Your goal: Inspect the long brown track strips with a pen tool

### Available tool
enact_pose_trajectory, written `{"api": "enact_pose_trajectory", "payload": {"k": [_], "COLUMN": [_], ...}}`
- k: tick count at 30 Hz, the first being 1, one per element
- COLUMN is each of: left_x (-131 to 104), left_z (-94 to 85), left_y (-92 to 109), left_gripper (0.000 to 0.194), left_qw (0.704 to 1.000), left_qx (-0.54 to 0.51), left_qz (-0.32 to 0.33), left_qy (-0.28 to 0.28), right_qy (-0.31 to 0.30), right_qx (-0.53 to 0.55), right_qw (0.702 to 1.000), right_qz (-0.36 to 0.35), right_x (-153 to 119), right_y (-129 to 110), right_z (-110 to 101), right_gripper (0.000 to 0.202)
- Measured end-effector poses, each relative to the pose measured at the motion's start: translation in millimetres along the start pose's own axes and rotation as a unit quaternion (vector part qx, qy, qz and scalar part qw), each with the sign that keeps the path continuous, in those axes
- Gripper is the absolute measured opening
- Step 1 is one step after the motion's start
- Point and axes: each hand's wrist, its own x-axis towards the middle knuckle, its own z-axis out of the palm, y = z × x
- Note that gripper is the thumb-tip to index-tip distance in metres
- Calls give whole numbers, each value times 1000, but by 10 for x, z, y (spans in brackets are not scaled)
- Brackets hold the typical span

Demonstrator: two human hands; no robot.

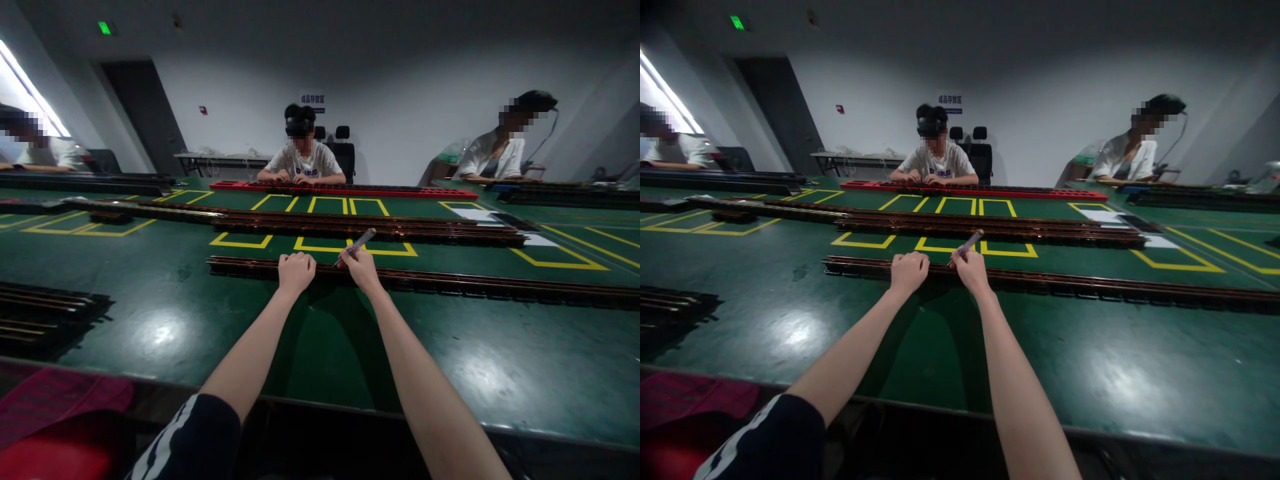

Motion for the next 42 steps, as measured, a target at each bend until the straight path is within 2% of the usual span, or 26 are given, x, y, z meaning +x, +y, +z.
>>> {"api": "enact_pose_trajectory", "payload": {"k": [6,11,18,29,35,42], "left_x": [-5,-8,-6,17,24,56], "left_z": [-25,-12,-3,-9,-11,-26], "left_y": [17,1,5,8,1,-72], "left_gripper": [49,50,49,49,50,49], "left_qw": [999,999,999,999,999,998], "left_qx": [2,14,35,5,-14,-12], "left_qz": [7,14,17,-8,-13,-48], "left_qy": [-37,-27,-19,-33,-30,-46], "right_qy": [23,30,8,6,30,8], "right_qx": [17,0,-32,-71,-79,-52], "right_qw": [1000,999,999,996,995,998], "right_qz": [-11,-14,-33,-57,-61,-38], "right_x": [13,27,17,26,18,22], "right_y": [52,75,70,54,52,43], "right_z": [-29,-51,-43,-71,-76,-54], "right_gripper": [21,24,25,16,19,23]}}
